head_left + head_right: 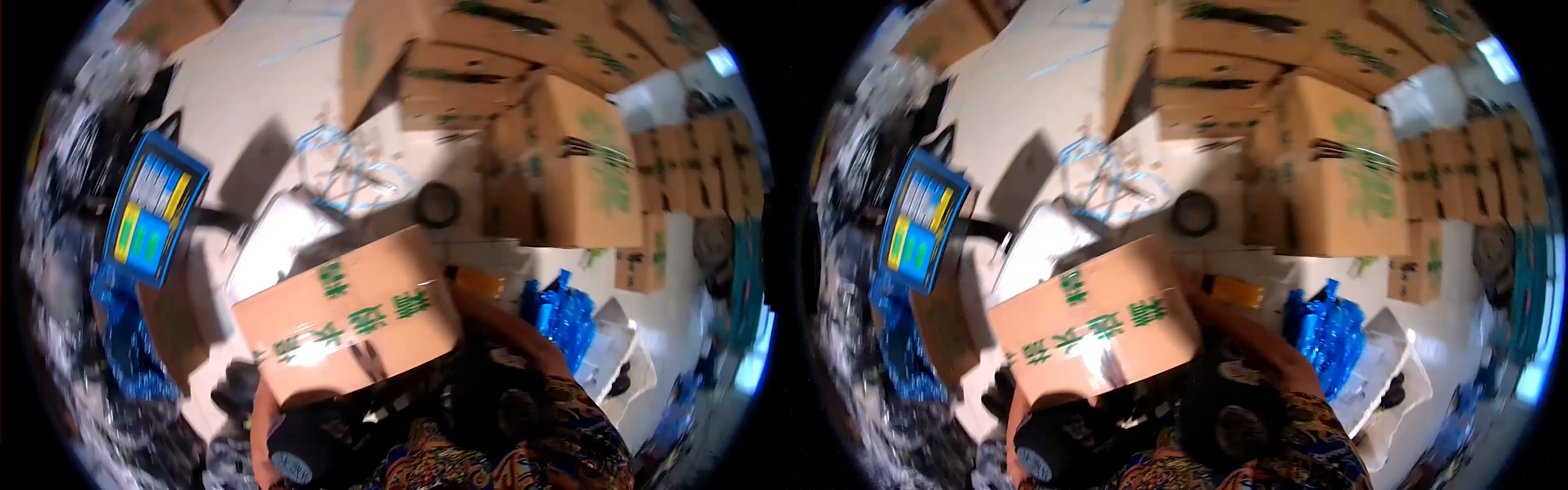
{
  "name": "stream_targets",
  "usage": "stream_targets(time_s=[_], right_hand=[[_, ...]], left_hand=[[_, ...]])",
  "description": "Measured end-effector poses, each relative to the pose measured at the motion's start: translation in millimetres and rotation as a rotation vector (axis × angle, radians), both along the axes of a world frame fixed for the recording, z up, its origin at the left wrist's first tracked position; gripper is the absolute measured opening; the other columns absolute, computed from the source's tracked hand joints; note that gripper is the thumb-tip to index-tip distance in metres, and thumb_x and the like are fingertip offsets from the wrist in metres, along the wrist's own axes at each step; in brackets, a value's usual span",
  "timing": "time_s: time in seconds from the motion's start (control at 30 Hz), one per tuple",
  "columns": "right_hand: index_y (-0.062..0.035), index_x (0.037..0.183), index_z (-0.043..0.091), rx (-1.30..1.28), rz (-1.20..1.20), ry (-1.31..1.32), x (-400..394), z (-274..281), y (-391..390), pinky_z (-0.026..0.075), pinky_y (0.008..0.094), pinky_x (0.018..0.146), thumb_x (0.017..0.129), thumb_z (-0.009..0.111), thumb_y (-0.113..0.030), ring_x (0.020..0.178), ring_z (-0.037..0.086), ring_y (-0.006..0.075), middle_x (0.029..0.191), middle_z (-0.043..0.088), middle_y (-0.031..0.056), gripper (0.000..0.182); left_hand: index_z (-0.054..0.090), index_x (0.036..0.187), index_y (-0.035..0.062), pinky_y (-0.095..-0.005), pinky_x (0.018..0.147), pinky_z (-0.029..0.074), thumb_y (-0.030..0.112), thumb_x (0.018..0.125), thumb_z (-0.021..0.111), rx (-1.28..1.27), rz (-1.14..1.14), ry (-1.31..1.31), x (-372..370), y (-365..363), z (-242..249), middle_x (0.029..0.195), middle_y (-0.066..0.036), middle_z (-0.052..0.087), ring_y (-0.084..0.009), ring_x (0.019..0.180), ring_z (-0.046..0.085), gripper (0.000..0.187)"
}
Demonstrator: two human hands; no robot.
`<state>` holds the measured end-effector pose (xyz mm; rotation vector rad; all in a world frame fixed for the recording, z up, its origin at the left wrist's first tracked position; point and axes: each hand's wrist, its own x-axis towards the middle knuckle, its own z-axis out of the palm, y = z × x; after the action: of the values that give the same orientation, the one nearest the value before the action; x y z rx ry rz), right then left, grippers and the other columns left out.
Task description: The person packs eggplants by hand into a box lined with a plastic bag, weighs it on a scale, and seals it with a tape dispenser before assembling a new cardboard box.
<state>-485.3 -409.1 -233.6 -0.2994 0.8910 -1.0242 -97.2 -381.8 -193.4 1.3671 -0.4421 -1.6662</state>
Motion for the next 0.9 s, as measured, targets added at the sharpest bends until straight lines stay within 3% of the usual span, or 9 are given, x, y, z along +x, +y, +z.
stream_targets(time_s=[0.23,0.47,0.7,0.83,0.87,0.9], right_hand=[[-0.0070,0.139,0.037,-0.094,-0.091,-0.112,-32.5,40.7,-4.8,0.040,0.0357,0.088,0.101,0.043,-0.046,0.117,0.048,0.0241,0.143,0.043,0.0154,0.054],[-0.0077,0.135,0.043,-0.249,-0.246,-0.364,-122.4,113.5,36.5,0.044,0.0355,0.082,0.100,0.046,-0.046,0.112,0.054,0.0248,0.140,0.048,0.0170,0.052],[-0.0084,0.131,0.049,-0.421,-0.221,-0.709,-187.9,154.9,89.9,0.048,0.0353,0.076,0.099,0.049,-0.045,0.106,0.059,0.0255,0.137,0.052,0.0186,0.049],[-0.0088,0.129,0.053,-0.394,-0.137,-0.747,-204.1,167.1,109.4,0.050,0.0352,0.072,0.099,0.051,-0.045,0.103,0.062,0.0259,0.135,0.055,0.0195,0.047],[-0.0089,0.129,0.054,-0.320,-0.171,-0.664,-201.7,175.9,115.3,0.051,0.0351,0.072,0.098,0.052,-0.045,0.102,0.063,0.0260,0.135,0.056,0.0198,0.047],[-0.0090,0.128,0.055,-0.212,-0.215,-0.519,-197.6,194.5,117.1,0.052,0.0351,0.071,0.098,0.052,-0.045,0.101,0.064,0.0260,0.134,0.056,0.0200,0.047]], left_hand=[[0.042,0.141,0.0014,-0.0343,0.085,0.054,0.047,0.100,0.047,-0.094,-0.143,-0.021,-19.2,-33.7,72.2,0.122,-0.014,0.059,-0.0220,0.100,0.063,0.061],[0.042,0.141,0.0011,-0.0341,0.083,0.055,0.049,0.099,0.048,-0.281,-0.398,0.007,-105.2,-118.9,167.2,0.123,-0.015,0.059,-0.0228,0.097,0.064,0.064],[0.041,0.141,0.0008,-0.0339,0.080,0.056,0.051,0.098,0.048,-0.433,-0.689,0.099,-249.5,-202.4,250.6,0.123,-0.015,0.060,-0.0237,0.094,0.065,0.066],[0.041,0.141,0.0006,-0.0338,0.079,0.057,0.052,0.097,0.048,-0.489,-0.901,0.137,-365.4,-244.6,268.5,0.123,-0.016,0.060,-0.0241,0.092,0.065,0.068],[0.040,0.141,0.0002,-0.0321,0.072,0.057,0.058,0.098,0.043,-0.559,-0.881,0.033,-393.2,-226.7,285.8,0.126,-0.016,0.057,-0.0239,0.087,0.066,0.072],[0.038,0.146,0.0052,-0.0368,0.078,0.053,0.074,0.090,0.042,-0.585,-0.901,-0.040,-413.1,-226.9,282.7,0.149,-0.011,0.039,-0.0235,0.091,0.062,0.088]])
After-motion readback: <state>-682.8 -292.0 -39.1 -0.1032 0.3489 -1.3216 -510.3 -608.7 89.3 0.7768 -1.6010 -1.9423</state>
